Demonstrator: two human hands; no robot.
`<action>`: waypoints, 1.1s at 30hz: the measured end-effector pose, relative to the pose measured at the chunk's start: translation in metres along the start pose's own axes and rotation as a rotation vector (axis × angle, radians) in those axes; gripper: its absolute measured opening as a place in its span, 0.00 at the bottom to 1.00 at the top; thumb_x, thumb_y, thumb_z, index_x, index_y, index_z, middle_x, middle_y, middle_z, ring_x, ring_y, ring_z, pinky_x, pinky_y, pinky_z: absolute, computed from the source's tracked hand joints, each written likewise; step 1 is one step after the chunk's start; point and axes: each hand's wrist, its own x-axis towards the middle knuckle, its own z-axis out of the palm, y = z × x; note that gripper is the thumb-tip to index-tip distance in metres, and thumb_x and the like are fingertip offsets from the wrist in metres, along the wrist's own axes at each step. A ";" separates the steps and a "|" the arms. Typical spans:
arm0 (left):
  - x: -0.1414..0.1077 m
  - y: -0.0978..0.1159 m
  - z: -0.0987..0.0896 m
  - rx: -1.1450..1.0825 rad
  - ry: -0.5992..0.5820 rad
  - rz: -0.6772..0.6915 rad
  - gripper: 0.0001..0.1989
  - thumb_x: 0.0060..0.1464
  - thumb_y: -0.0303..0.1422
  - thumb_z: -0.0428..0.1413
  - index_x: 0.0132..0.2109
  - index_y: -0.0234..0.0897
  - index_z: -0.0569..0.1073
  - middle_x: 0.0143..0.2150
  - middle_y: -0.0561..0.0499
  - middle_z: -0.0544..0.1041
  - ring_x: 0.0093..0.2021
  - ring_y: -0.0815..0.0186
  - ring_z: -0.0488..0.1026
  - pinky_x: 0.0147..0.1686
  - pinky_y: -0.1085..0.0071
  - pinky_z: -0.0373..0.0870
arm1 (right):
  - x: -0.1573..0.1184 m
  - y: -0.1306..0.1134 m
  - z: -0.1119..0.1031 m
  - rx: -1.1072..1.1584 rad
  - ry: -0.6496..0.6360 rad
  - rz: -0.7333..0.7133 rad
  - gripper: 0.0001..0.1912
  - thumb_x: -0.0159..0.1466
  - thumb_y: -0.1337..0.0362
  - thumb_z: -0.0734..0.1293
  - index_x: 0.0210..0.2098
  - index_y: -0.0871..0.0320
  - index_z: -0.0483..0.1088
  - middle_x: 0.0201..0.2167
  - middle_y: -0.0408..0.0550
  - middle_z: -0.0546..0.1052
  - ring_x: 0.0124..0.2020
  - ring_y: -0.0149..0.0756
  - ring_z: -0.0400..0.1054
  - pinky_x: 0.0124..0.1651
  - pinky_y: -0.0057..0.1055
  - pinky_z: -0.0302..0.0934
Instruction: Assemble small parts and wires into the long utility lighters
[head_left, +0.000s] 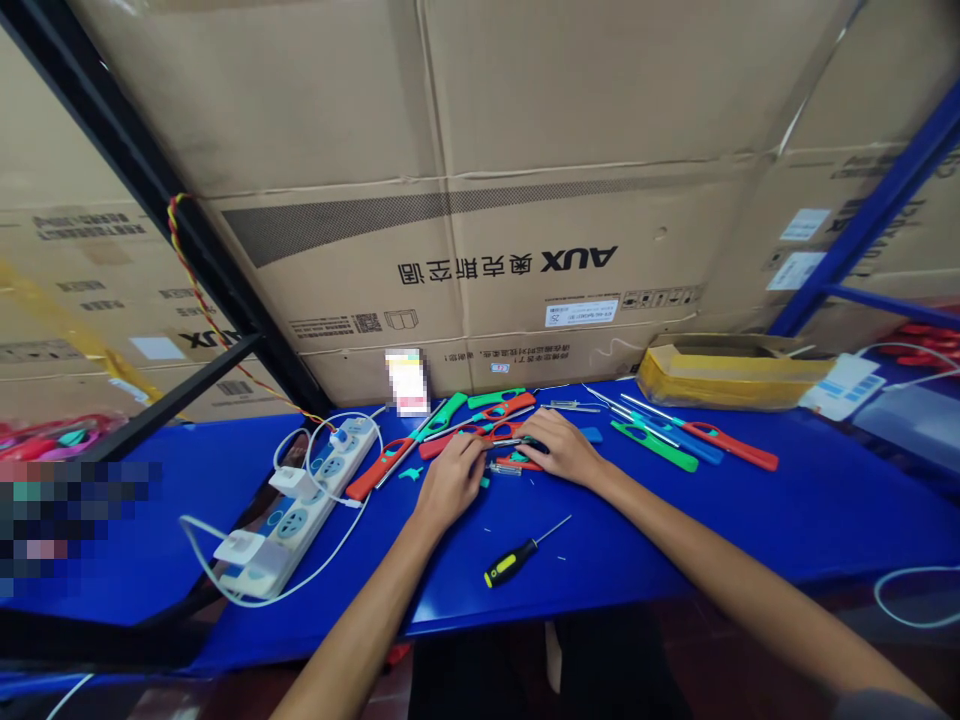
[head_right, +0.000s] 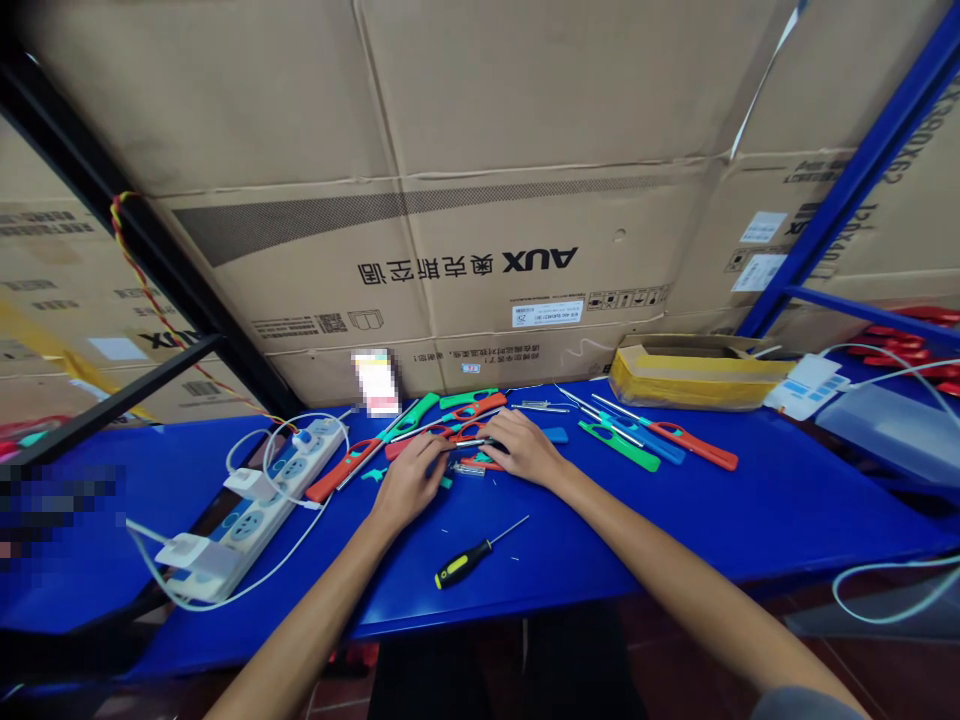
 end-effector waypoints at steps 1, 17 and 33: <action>0.000 0.000 0.000 -0.004 0.000 0.000 0.12 0.72 0.25 0.51 0.56 0.41 0.74 0.50 0.45 0.79 0.52 0.58 0.78 0.51 0.61 0.79 | 0.000 0.000 0.000 0.001 -0.001 0.003 0.05 0.75 0.63 0.69 0.49 0.56 0.75 0.41 0.51 0.81 0.43 0.44 0.73 0.48 0.41 0.67; -0.001 -0.003 0.002 -0.011 0.015 0.016 0.13 0.71 0.24 0.51 0.57 0.42 0.74 0.51 0.45 0.80 0.52 0.58 0.79 0.51 0.61 0.79 | 0.001 -0.002 -0.002 0.021 -0.003 0.036 0.03 0.74 0.63 0.69 0.46 0.55 0.73 0.41 0.50 0.80 0.44 0.44 0.72 0.49 0.41 0.67; -0.001 -0.003 -0.001 -0.031 0.001 -0.012 0.13 0.74 0.26 0.51 0.57 0.42 0.75 0.52 0.46 0.82 0.51 0.59 0.81 0.49 0.63 0.80 | 0.002 0.006 -0.007 -0.001 0.006 0.026 0.06 0.75 0.60 0.69 0.46 0.55 0.76 0.39 0.50 0.81 0.42 0.45 0.74 0.49 0.43 0.69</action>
